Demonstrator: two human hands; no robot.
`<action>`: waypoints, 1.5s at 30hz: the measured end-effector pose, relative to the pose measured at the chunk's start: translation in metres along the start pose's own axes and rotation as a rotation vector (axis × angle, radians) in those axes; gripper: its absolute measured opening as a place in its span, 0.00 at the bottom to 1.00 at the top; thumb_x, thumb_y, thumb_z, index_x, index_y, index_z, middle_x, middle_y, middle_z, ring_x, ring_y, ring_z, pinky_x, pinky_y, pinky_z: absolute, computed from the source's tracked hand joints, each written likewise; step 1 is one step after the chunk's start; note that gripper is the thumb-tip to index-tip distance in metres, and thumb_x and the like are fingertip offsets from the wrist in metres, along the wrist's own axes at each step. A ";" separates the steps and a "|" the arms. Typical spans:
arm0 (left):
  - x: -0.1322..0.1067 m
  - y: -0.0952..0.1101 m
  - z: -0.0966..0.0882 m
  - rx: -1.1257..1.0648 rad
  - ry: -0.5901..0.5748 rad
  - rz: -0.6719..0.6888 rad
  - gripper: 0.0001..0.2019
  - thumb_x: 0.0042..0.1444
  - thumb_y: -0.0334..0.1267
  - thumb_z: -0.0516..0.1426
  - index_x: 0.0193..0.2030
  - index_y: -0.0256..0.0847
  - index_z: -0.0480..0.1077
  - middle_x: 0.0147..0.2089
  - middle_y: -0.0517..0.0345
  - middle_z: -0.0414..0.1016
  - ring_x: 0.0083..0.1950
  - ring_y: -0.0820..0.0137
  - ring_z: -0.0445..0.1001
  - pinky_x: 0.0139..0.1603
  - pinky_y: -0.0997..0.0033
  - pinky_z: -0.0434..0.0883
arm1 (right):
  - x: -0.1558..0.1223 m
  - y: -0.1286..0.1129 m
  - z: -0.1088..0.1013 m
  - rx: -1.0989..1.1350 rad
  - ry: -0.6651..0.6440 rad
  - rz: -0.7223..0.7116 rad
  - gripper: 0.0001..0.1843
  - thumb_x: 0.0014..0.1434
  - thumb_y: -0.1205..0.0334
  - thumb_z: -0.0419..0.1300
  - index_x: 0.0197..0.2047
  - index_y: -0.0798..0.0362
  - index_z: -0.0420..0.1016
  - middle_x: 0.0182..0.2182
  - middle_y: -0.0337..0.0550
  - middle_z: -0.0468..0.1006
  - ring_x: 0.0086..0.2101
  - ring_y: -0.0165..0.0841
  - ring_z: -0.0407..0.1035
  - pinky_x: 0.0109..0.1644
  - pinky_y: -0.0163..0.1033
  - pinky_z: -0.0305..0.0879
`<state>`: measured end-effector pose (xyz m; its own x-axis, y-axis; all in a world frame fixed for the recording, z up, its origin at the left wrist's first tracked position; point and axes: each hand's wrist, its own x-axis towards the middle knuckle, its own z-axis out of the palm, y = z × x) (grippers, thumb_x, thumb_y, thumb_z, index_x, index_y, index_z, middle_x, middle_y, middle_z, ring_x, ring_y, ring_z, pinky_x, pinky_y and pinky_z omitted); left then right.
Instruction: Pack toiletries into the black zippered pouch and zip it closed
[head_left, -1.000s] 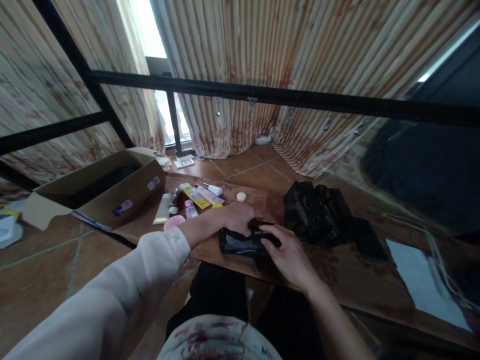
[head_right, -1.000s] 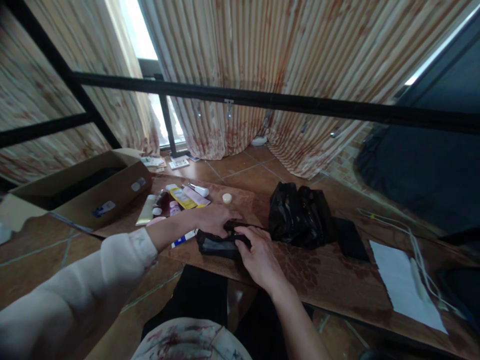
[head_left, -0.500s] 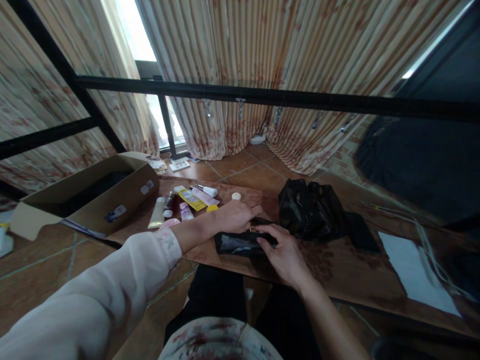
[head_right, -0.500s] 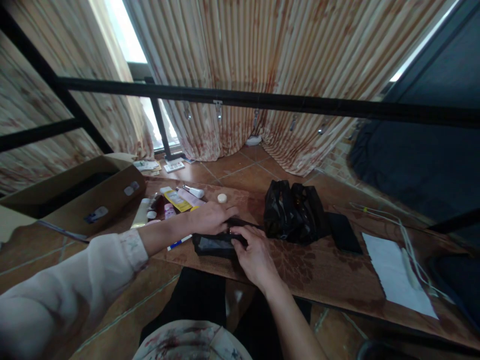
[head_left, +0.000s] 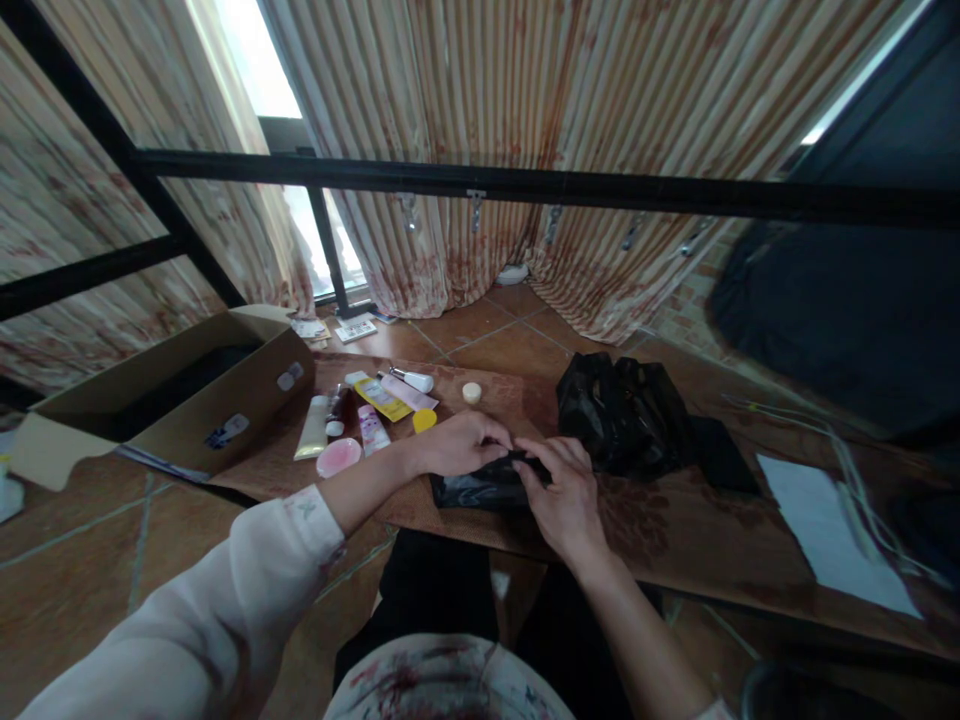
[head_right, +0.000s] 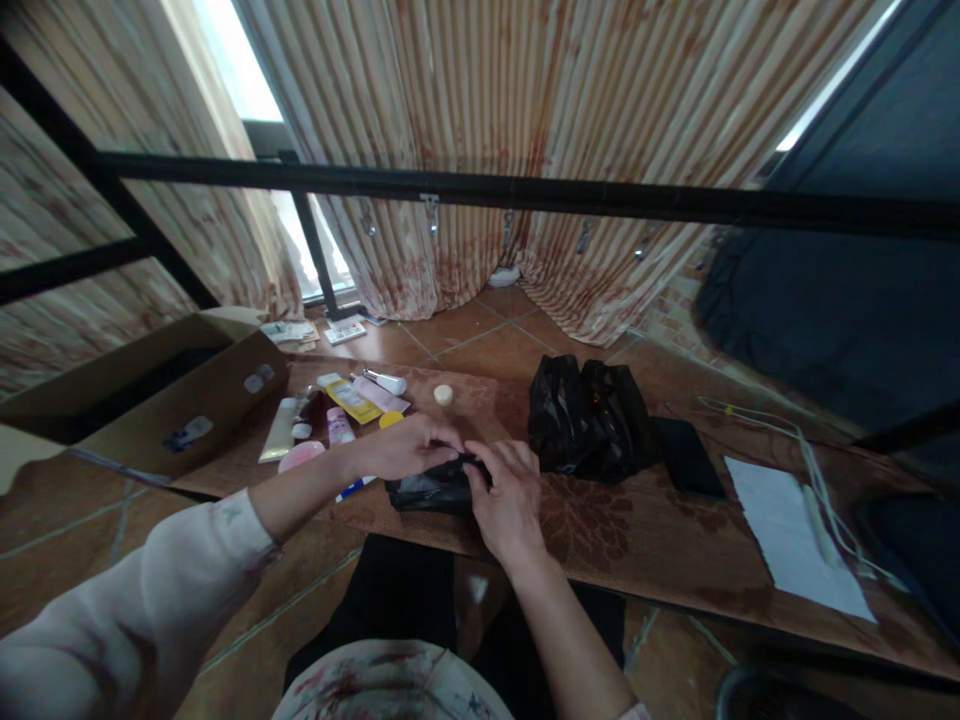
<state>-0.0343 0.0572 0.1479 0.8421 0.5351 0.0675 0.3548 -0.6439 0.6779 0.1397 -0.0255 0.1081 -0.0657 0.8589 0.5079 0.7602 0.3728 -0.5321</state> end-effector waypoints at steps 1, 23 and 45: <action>0.000 0.000 0.000 -0.014 -0.001 0.002 0.10 0.58 0.28 0.51 0.37 0.37 0.74 0.32 0.61 0.76 0.33 0.75 0.71 0.38 0.78 0.65 | 0.000 0.000 0.001 -0.036 0.014 -0.007 0.11 0.59 0.65 0.60 0.45 0.51 0.76 0.36 0.43 0.77 0.42 0.38 0.64 0.48 0.45 0.62; -0.019 0.015 0.033 0.095 0.416 -0.224 0.06 0.56 0.30 0.56 0.34 0.43 0.73 0.34 0.62 0.76 0.38 0.71 0.75 0.39 0.73 0.66 | -0.004 0.022 -0.015 0.128 -0.088 0.156 0.15 0.60 0.55 0.57 0.49 0.49 0.73 0.51 0.46 0.71 0.52 0.39 0.63 0.57 0.49 0.61; 0.006 0.003 0.027 0.043 0.685 -0.506 0.07 0.54 0.38 0.55 0.28 0.40 0.72 0.25 0.61 0.73 0.27 0.70 0.71 0.28 0.73 0.63 | -0.070 0.059 -0.004 0.239 0.141 0.465 0.13 0.61 0.56 0.53 0.39 0.50 0.76 0.40 0.46 0.77 0.44 0.38 0.71 0.50 0.47 0.65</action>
<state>-0.0175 0.0440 0.1307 0.1516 0.9678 0.2011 0.6487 -0.2509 0.7185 0.1918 -0.0645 0.0437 0.3427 0.9029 0.2594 0.5188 0.0484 -0.8535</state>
